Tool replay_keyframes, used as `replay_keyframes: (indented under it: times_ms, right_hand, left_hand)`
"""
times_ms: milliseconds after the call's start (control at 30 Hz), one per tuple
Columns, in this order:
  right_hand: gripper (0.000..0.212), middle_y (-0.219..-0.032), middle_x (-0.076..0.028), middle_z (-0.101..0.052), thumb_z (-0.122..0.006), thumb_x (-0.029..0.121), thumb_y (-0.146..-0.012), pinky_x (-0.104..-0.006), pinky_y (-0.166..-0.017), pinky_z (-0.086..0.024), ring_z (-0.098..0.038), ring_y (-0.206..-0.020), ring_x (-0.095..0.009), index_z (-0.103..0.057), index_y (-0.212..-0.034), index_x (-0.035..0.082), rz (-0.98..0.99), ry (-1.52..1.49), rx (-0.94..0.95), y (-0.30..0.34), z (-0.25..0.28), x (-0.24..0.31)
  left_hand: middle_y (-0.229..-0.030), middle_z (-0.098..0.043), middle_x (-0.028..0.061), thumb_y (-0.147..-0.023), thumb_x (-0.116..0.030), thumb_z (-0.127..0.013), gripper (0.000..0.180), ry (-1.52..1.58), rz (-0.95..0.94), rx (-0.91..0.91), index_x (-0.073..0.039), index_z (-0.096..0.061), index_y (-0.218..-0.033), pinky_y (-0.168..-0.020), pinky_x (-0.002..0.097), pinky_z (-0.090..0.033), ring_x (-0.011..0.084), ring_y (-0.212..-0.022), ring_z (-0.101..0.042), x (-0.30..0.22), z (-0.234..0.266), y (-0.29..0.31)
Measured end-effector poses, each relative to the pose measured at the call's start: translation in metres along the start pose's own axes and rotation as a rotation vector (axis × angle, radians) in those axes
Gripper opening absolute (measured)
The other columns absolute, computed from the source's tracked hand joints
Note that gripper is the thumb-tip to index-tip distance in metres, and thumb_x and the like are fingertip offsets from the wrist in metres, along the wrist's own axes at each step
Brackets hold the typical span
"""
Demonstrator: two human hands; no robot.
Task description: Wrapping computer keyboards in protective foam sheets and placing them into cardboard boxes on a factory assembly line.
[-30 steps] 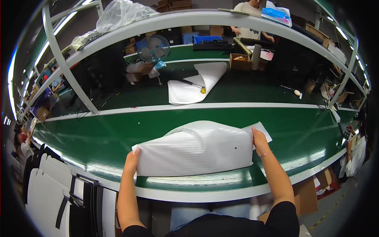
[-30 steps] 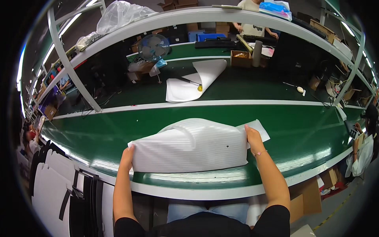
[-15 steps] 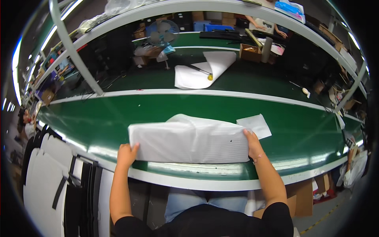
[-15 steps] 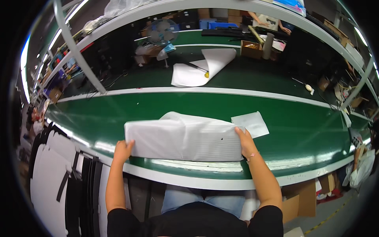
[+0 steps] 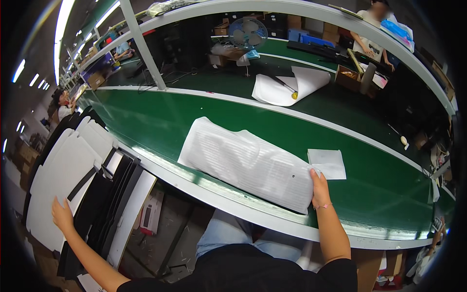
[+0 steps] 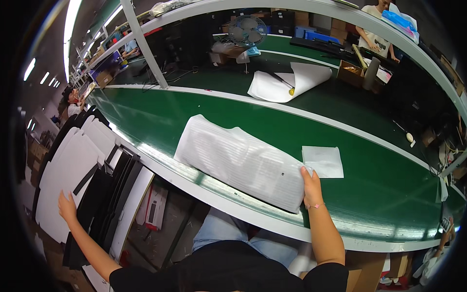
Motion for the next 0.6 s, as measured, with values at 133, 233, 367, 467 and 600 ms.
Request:
replay_keyframes:
  times_ms: [133, 233, 367, 467, 600]
  right_hand:
    - [0.036, -0.093, -0.016, -0.058, -0.053, 0.026, -0.086, -0.0272, -0.074, -0.045, -0.056, -0.082, -0.019, -0.05, -0.104, -0.005, -0.013, 0.075, 0.024, 0.001, -0.003, -0.002]
    - [0.036, -0.094, -0.016, -0.058, -0.053, 0.026, -0.086, -0.0273, -0.074, -0.045, -0.056, -0.083, -0.02, -0.05, -0.104, -0.005, -0.004, 0.057, 0.041, 0.002, -0.005, -0.003]
    - [0.036, -0.096, -0.016, -0.058, -0.052, 0.026, -0.086, -0.0275, -0.075, -0.045, -0.056, -0.083, -0.02, -0.05, -0.105, -0.005, -0.002, 0.043, 0.07, 0.003, -0.011, -0.005]
    - [0.037, -0.099, -0.017, -0.057, -0.052, 0.026, -0.087, -0.028, -0.076, -0.045, -0.056, -0.085, -0.021, -0.049, -0.107, -0.005, 0.007, 0.041, 0.077, 0.003, -0.013, -0.006]
    - [0.039, -0.101, -0.018, -0.056, -0.051, 0.028, -0.088, -0.0291, -0.077, -0.045, -0.056, -0.086, -0.022, -0.047, -0.109, -0.004, 0.032, -0.033, 0.099, 0.001, -0.02, -0.013]
  left_hand:
    - [-0.095, -0.06, 0.016, -0.086, -0.034, -0.048, 0.037, 0.51, -0.108, 0.218, 0.0, -0.056, -0.099, -0.075, 0.0352, -0.044, 0.0304, -0.085, -0.056, -0.015, 0.024, 0.024]
    - [-0.083, -0.059, 0.015, -0.085, -0.033, -0.05, 0.035, 0.497, -0.087, 0.276, 0.002, -0.056, -0.088, -0.07, 0.0342, -0.043, 0.029, -0.074, -0.054, -0.022, 0.026, 0.032]
    - [-0.068, -0.056, 0.0125, -0.084, -0.031, -0.052, 0.035, 0.441, -0.088, 0.305, 0.003, -0.055, -0.076, -0.062, 0.0325, -0.041, 0.0256, -0.061, -0.05, -0.022, 0.018, 0.04]
    - [-0.057, -0.05, 0.0082, -0.083, -0.028, -0.054, 0.035, 0.345, -0.179, 0.208, 0.004, -0.053, -0.068, -0.056, 0.0301, -0.038, 0.0197, -0.053, -0.044, -0.017, 0.013, 0.047]
    - [-0.054, -0.047, 0.0044, -0.081, -0.022, -0.053, 0.03, 0.479, -0.137, 0.462, 0.003, -0.053, -0.065, -0.053, 0.0266, -0.036, 0.0142, -0.051, -0.041, 0.001, -0.002, 0.028]
Point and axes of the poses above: each hand's wrist, its own y-axis away from the middle knuckle, its own z-axis out of the back of the hand, x = y × z, the point moved 4 cm from there along -y, towards the middle knuckle
